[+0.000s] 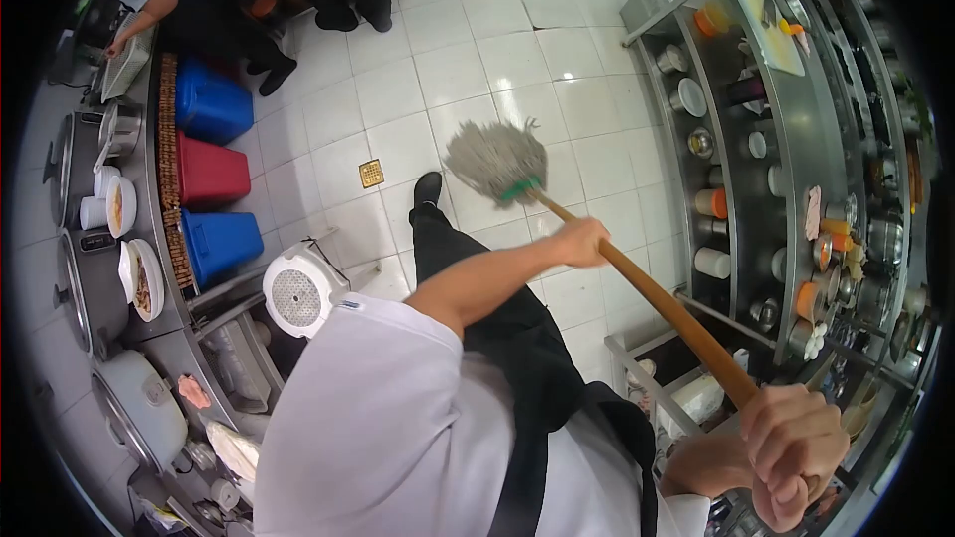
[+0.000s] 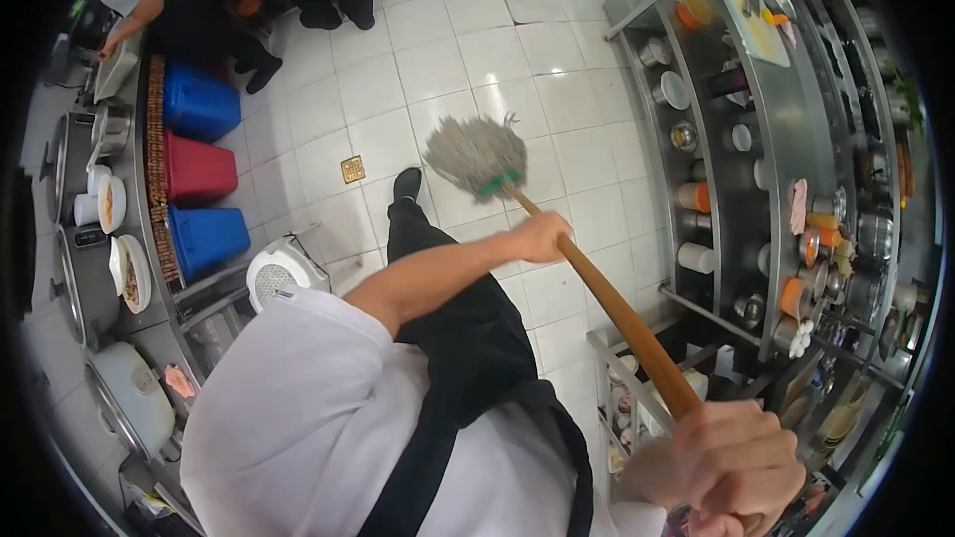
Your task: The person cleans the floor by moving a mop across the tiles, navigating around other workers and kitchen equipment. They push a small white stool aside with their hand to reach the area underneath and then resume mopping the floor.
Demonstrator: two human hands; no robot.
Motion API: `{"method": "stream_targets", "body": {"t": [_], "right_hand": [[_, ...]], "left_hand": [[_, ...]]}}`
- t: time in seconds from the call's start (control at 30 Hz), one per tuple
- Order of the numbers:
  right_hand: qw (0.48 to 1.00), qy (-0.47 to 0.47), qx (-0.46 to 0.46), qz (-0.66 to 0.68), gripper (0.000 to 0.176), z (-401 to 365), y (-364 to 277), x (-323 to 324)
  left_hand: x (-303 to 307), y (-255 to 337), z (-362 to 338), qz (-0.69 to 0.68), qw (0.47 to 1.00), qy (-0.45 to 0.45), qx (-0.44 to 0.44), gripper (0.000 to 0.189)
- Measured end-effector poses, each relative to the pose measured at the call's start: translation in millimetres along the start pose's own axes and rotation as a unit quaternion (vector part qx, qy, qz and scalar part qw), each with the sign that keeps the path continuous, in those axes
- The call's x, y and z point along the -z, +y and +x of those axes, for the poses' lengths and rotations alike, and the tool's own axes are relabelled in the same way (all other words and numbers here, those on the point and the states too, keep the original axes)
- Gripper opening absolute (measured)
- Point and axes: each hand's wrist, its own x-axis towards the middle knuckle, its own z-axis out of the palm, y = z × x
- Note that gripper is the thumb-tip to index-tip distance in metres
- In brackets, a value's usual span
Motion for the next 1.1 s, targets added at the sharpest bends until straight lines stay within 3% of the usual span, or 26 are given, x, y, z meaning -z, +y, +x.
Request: {"method": "stream_targets", "body": {"t": [0.07,0.1,0.3,0.43,0.63,0.87,1.1], "right_hand": [[0.998,-0.051,-0.048,0.000,0.032,-11.5,-20.8,-0.9],[1.000,-0.005,-0.026,-0.001,0.034,-21.6,-20.6,-4.0],[0.964,0.252,0.062,-0.063,0.035,-53.8,-4.3,-22.4],[0.973,0.214,0.077,0.046,0.038,-69.9,-8.4,-7.8],[0.971,0.205,0.099,0.075,0.039,-13.6,24.8,-29.9],[0.971,0.121,0.135,0.154,0.037,140.8,117.7,-82.6],[0.946,-0.075,0.206,0.240,0.034,320.4,212.0,-233.1]], "left_hand": [[-31.6,25.1,-8.8,-0.024,0.997,-0.067,-0.009,0.021],[-37.4,43.4,-14.1,-0.040,0.994,-0.105,0.007,0.018],[-75.0,73.3,-15.5,-0.048,0.990,-0.095,0.095,0.019],[-48.3,69.4,-35.5,-0.045,0.992,-0.041,0.113,0.016],[56.2,18.8,-64.5,-0.019,0.984,0.041,0.172,0.017],[227.1,-99.9,-115.1,-0.014,0.926,0.299,0.231,0.019],[418.4,-226.4,-237.8,0.056,0.826,0.463,0.316,0.020]]}}
